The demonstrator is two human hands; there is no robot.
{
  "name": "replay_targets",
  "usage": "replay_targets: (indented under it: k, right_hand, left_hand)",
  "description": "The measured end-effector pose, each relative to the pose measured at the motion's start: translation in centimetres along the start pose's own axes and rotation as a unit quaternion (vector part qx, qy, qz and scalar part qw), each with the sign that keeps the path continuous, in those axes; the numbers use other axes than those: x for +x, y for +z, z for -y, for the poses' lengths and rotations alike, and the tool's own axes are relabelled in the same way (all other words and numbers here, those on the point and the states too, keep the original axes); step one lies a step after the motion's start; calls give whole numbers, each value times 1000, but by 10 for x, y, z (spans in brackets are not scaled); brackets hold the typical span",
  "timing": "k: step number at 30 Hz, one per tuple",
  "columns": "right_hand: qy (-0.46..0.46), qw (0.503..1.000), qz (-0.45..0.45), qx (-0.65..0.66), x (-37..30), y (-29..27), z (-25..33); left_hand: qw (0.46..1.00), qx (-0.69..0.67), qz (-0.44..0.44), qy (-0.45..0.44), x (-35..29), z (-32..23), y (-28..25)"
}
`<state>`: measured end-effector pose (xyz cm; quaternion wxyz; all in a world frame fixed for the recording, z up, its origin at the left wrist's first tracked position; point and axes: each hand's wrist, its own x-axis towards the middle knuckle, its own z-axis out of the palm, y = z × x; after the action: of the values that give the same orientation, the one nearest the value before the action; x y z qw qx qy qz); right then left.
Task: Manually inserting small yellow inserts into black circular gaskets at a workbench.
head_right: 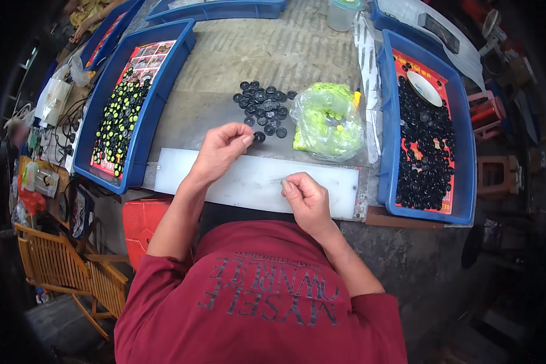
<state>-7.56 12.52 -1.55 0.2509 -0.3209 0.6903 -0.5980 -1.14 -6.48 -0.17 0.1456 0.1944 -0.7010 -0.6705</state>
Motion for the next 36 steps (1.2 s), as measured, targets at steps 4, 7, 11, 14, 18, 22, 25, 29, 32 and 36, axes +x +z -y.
replay_targets:
  k: [4, 7, 11, 14, 18, 22, 25, 29, 32, 36]
  right_hand:
    - [42, 996, -13, 82, 5, 0, 4]
    - [58, 990, -15, 125, 7, -1, 4]
    - [64, 989, -3, 132, 6, -6, 5]
    - [98, 982, -10, 163, 6, -12, 9]
    - [167, 945, -3, 280, 8, -14, 12]
    - [188, 940, 49, 280, 11, -18, 14]
    - [32, 993, -54, 101, 25, -27, 11]
    - [-50, 951, -197, -233, 68, -65, 19]
    - [-162, 879, -175, -412, 91, -80, 6]
    - [-45, 829, -71, -553, 101, -76, 5]
  left_hand:
    - [984, -148, 68, -76, -21, -7, 14]
    - [975, -181, 82, -102, -32, -6, 27]
    - [976, -177, 89, -93, -38, -4, 42]
    - [991, -123, 59, 0, -37, 0, 54]
    - [978, 83, 60, 184, -38, -7, 54]
    - [950, 147, -7, 276, -38, 1, 57]
    - [971, 119, -20, 209, -41, -2, 51]
    - [988, 51, -4, 146, -41, 1, 49]
    - [993, 8, 19, 116, -41, 6, 51]
    - [993, 18, 24, 110, -43, 11, 48]
